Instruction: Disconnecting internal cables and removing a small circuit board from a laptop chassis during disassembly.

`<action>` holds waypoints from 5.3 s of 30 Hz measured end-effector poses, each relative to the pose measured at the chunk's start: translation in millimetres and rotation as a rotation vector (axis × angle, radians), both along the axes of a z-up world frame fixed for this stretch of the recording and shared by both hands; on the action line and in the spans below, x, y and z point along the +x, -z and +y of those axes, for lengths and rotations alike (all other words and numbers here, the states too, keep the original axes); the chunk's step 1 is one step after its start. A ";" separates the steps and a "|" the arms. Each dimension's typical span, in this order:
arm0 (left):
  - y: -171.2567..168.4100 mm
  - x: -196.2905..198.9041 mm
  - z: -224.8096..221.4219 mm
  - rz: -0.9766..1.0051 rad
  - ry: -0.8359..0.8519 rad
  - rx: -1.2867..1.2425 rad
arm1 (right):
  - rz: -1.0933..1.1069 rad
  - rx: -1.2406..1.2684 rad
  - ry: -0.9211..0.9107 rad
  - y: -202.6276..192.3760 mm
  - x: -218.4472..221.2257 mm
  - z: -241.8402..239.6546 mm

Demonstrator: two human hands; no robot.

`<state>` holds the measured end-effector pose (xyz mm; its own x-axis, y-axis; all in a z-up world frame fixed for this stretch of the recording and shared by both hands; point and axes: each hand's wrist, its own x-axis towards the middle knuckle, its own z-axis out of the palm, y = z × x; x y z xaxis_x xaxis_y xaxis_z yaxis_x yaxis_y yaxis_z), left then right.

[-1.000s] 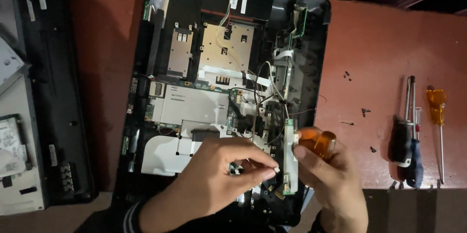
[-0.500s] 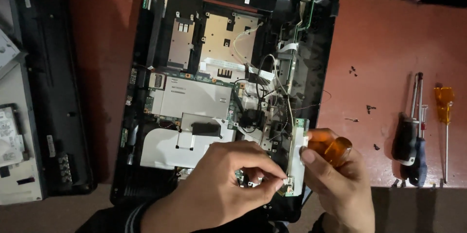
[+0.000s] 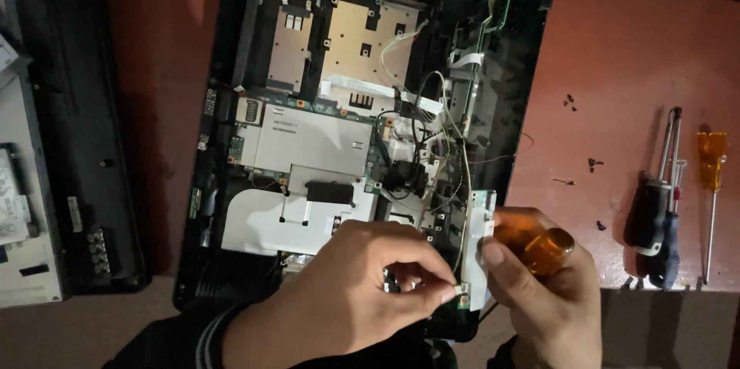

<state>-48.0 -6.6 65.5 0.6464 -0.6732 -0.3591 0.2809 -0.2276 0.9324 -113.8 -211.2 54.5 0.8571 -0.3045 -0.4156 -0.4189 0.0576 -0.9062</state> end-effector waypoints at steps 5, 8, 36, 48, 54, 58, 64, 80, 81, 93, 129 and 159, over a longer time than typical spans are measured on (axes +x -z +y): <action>-0.9 -2.8 0.0 0.001 -0.017 -0.010 | -0.032 -0.072 -0.066 -1.9 -1.1 -0.3; -3.3 -0.2 0.5 0.025 0.008 0.006 | -0.004 -0.094 -0.070 -5.7 -1.9 0.7; 7.4 -3.6 -4.9 0.083 0.012 0.013 | -0.038 -0.303 -0.041 -9.5 -12.9 23.6; 0.5 -2.7 0.8 0.143 0.080 0.013 | -0.014 -0.525 -0.059 -13.9 -19.8 34.1; 4.2 -9.0 5.6 -0.075 0.019 -0.148 | -0.126 -0.238 -0.064 -6.1 -24.7 14.8; 3.9 -14.8 3.4 -0.024 0.024 -0.134 | -0.147 -0.126 0.028 -9.3 -11.5 21.6; 2.4 -16.0 0.2 0.058 0.037 -0.232 | -0.088 -0.003 0.104 -7.5 -14.1 19.4; -2.2 -14.3 -1.4 0.134 0.030 -0.137 | -0.124 0.094 0.043 -0.4 -21.0 13.4; -2.4 -13.9 -1.3 0.147 0.037 -0.140 | -0.155 0.132 0.055 1.5 -22.8 12.0; -1.6 -14.4 -1.8 0.250 0.061 -0.167 | -0.012 0.186 0.019 -2.6 -16.9 7.6; 25.6 -39.2 -11.4 -0.604 -0.268 -0.243 | -0.124 0.104 0.239 4.7 -15.6 14.1; 10.3 -46.6 -17.1 -0.402 -0.332 -0.167 | -0.069 -0.180 0.059 -15.2 -18.9 23.9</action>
